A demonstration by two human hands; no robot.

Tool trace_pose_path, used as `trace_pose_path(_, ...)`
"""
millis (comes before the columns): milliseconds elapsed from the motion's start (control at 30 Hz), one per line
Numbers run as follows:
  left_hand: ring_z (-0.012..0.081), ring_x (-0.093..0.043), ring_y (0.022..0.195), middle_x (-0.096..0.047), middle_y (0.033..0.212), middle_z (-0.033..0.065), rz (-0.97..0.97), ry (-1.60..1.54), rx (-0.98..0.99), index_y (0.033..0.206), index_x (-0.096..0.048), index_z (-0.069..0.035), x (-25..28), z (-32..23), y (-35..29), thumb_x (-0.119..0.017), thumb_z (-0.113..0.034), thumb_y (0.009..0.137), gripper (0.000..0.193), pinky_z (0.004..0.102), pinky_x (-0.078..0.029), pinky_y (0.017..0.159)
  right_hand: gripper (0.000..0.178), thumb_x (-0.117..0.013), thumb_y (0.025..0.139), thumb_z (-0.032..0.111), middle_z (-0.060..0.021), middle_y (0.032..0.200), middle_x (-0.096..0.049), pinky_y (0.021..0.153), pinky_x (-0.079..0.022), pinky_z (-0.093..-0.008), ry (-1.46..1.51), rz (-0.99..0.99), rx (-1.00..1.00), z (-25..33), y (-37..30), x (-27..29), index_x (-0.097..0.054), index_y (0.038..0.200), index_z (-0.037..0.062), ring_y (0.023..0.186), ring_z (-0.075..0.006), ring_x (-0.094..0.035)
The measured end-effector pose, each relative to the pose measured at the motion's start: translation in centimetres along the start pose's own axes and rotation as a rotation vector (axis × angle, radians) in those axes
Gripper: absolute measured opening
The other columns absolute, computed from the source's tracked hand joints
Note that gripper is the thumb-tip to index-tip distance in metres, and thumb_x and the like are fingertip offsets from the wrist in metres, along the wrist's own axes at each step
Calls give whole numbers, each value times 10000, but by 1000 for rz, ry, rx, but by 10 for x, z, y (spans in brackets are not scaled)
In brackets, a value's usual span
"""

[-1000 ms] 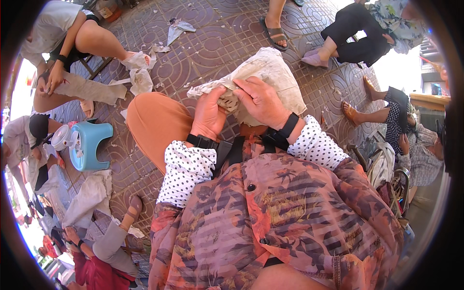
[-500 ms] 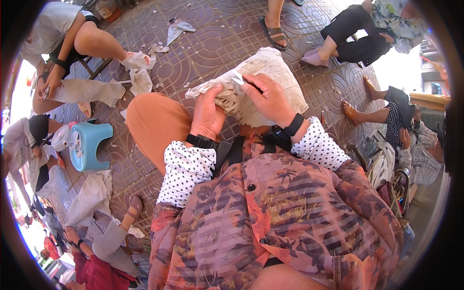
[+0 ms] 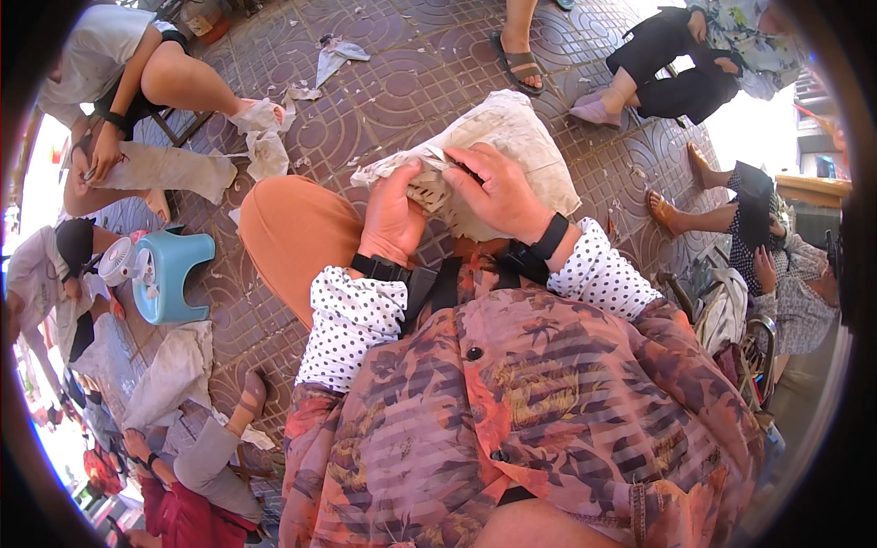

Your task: Scraping and thinning pieces of white leather using a small hand blade.

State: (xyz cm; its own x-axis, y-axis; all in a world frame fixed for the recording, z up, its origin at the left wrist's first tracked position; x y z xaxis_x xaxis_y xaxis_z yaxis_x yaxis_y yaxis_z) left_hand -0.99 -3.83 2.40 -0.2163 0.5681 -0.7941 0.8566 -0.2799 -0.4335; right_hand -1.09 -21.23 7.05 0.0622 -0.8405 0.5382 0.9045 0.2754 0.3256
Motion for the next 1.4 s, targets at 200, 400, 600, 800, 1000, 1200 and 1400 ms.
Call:
trace_pose_path(200,204,-653,997,-688,1076,68,-13,101,-96,1105,-657,-16,7,3,2,-580,-100,957,187,372,-510,901,255,-672,912,128,-176,879,-641,695,-515,-399,-23,19,33,7,6,-3,-673,1124,-14,818,-356,-636)
trace_pose_path(400,203,-656,989,-690,1077,68,-21,100,-86,1114,-660,-25,1,2,-2,-594,-103,956,189,375,-512,898,262,-662,916,117,-180,872,-637,679,-517,-396,-55,7,67,0,6,-5,-670,1142,-16,794,-362,-631)
trace_pose_path(600,218,-648,1047,-690,1130,76,-31,11,-56,1166,-643,-33,2,0,-1,-589,-180,988,237,384,-502,944,301,-639,977,180,-68,850,-647,625,-491,-303,259,-99,-329,-16,5,7,-661,1215,-4,713,-166,-612)
trace_pose_path(800,235,-632,1108,-688,1166,85,-37,-122,-31,1209,-620,-36,1,-7,-1,-606,-260,996,310,393,-481,992,343,-585,1031,193,-7,941,-598,559,-423,-210,652,-172,-599,-21,4,22,-608,1326,18,620,-36,-461)
trace_pose_path(1000,208,-642,1083,-691,1175,61,-33,117,67,1223,-640,-29,-2,2,-11,-725,-134,909,342,385,-498,950,343,-583,1033,191,-5,949,-603,562,-414,-204,690,-157,-622,-16,0,22,-603,1331,22,619,-31,-451)
trace_pose_path(1200,213,-660,1038,-697,1147,74,-80,265,113,1223,-633,5,3,7,-10,-676,-29,880,348,373,-514,920,341,-586,1032,185,9,943,-595,548,-395,-204,605,-93,-587,-18,-10,30,-601,1328,18,620,-23,-451)
trace_pose_path(1400,230,-679,991,-708,1084,97,-100,172,159,1183,-642,9,0,7,-11,-618,-30,899,287,383,-543,889,299,-652,975,187,-53,936,-648,716,-483,-288,211,-50,-332,-16,-20,32,-664,1207,-3,789,-136,-597)
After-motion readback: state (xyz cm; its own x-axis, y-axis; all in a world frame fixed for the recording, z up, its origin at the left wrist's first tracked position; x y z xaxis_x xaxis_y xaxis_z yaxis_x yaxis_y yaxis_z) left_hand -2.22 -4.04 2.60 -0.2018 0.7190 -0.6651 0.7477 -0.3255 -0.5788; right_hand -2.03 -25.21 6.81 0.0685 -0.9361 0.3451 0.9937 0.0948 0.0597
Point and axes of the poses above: each hand's wrist, its own y-axis towards the middle knuckle, its own x-axis out of the back of the hand, z = x × y, the point moved 1 cm from there along y, towards the middle knuckle
